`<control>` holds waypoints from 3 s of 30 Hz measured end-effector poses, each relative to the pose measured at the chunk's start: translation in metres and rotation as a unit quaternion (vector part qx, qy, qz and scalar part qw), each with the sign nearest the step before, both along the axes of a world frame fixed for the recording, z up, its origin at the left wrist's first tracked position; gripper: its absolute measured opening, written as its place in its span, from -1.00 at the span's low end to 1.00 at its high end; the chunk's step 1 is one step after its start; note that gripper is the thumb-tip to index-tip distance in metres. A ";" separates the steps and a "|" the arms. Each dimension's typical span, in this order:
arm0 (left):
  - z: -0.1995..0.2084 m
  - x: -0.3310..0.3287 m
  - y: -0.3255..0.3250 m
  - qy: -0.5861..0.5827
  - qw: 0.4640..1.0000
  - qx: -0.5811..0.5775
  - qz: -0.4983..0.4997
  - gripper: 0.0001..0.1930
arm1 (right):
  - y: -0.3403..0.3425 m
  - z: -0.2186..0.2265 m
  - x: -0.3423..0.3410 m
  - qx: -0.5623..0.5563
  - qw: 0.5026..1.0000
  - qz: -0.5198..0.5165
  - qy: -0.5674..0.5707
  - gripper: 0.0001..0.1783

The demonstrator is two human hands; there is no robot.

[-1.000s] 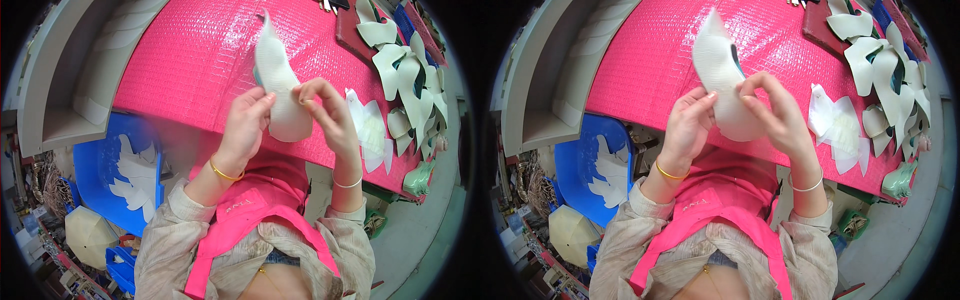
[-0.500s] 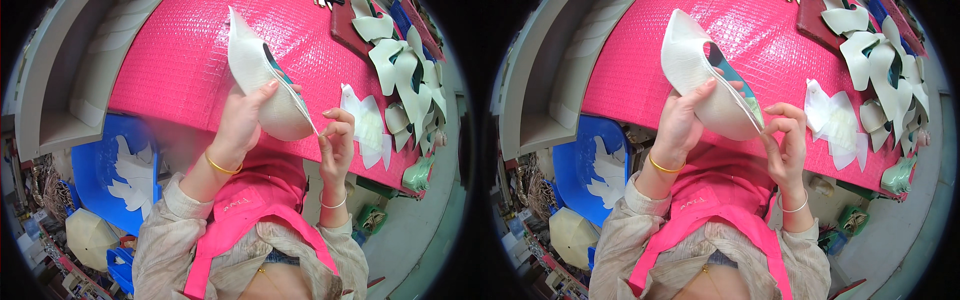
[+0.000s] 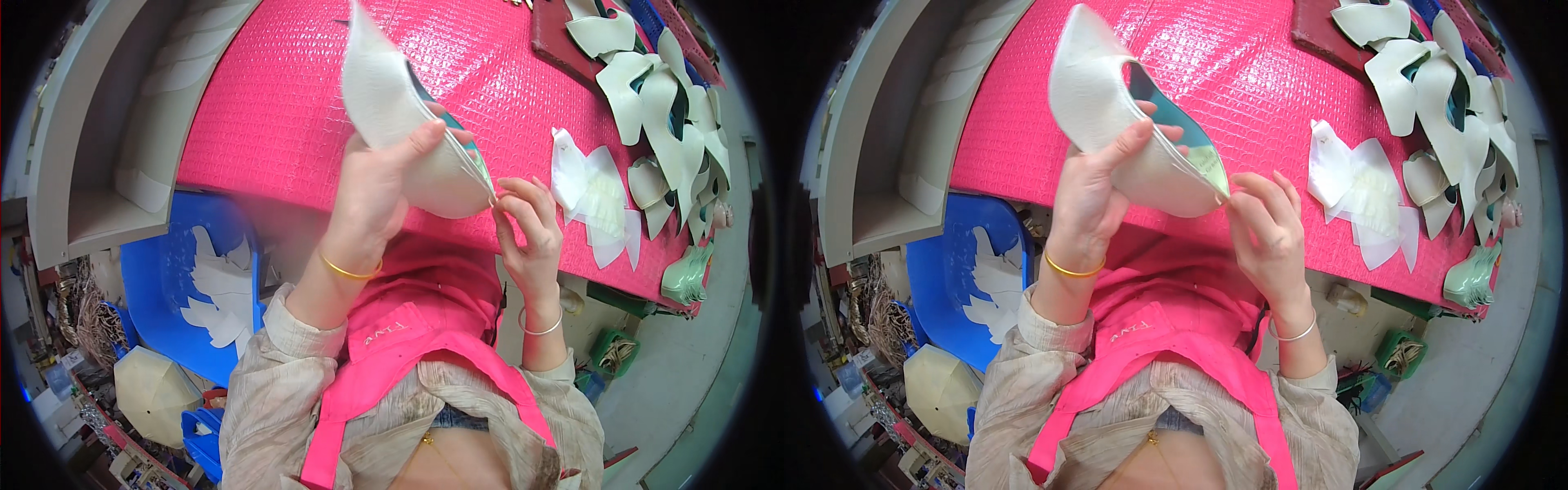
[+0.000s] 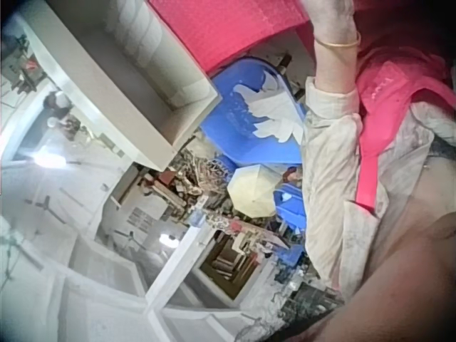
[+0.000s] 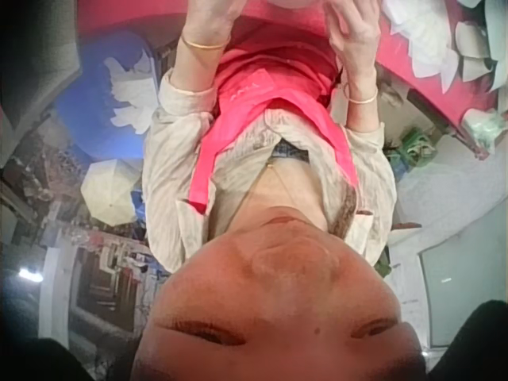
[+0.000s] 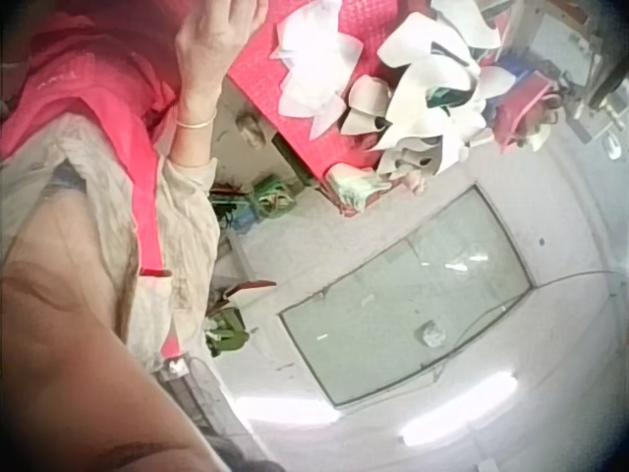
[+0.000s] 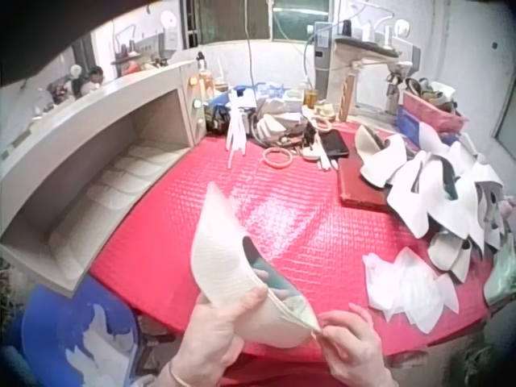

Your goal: The person assembles shoe components by hand on a pink workbench. They pick up a shoe upper, insert a white insole, and then attach a green sole piece, pressing the edges to secure them. The process is repeated for multiple shoes, with the person handling each component individually.

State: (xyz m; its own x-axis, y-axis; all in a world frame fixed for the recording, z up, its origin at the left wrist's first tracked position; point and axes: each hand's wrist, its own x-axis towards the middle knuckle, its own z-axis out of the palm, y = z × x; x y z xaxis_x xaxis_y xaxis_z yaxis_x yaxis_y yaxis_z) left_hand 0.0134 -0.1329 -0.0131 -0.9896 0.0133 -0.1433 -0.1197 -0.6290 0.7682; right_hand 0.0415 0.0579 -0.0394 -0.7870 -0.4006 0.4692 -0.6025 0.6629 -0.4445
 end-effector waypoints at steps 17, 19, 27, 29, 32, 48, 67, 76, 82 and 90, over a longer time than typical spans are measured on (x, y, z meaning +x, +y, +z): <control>-0.026 -0.077 -0.009 0.005 0.992 0.066 -0.107 -0.60 | -0.029 0.044 -0.007 0.108 0.994 0.017 0.024 -0.62; -0.046 -0.098 -0.027 -0.032 0.998 -0.049 -0.017 -0.54 | -0.055 0.042 -0.021 0.100 0.993 -0.010 -0.064 -0.49; -0.051 0.046 -0.233 0.064 0.492 -0.802 0.333 -0.74 | -0.076 0.052 -0.031 0.009 0.999 0.052 -0.013 -0.39; -0.067 0.064 -0.277 0.020 0.375 -0.868 0.324 -0.78 | -0.080 0.056 -0.031 -0.022 0.995 0.080 -0.051 -0.56; -0.071 0.064 -0.312 -0.038 0.332 -0.906 0.259 -0.81 | -0.088 0.058 -0.033 -0.025 0.983 0.142 -0.112 -0.61; -0.007 0.080 -0.316 0.055 0.354 -0.914 0.189 -0.60 | -0.070 0.079 -0.021 -0.114 0.940 0.211 -0.243 -0.75; 0.145 -0.051 -0.095 0.203 0.804 -0.526 -0.190 -0.64 | -0.051 0.077 -0.008 -0.468 0.612 0.226 -0.596 -0.38; 0.008 -0.052 0.012 0.313 0.418 -0.763 -0.381 -0.64 | 0.085 0.047 -0.015 -0.513 0.750 -0.070 -0.411 -0.64; 0.057 -0.047 -0.004 0.154 0.869 -0.387 -0.267 -0.53 | 0.026 0.061 -0.057 -0.617 0.746 0.051 -0.245 -0.76; 0.059 -0.048 -0.003 0.170 0.950 -0.185 -0.186 -0.36 | -0.052 0.079 -0.078 -0.564 0.814 0.091 -0.110 -0.76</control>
State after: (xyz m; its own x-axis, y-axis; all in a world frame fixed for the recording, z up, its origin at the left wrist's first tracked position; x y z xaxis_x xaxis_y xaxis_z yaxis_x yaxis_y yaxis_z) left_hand -0.0349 -0.1359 0.0458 -0.9159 0.3829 0.1209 0.0140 -0.2705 0.9626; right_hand -0.0369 0.0063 0.0392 -0.8774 0.0675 0.4750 -0.4687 -0.3321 -0.8185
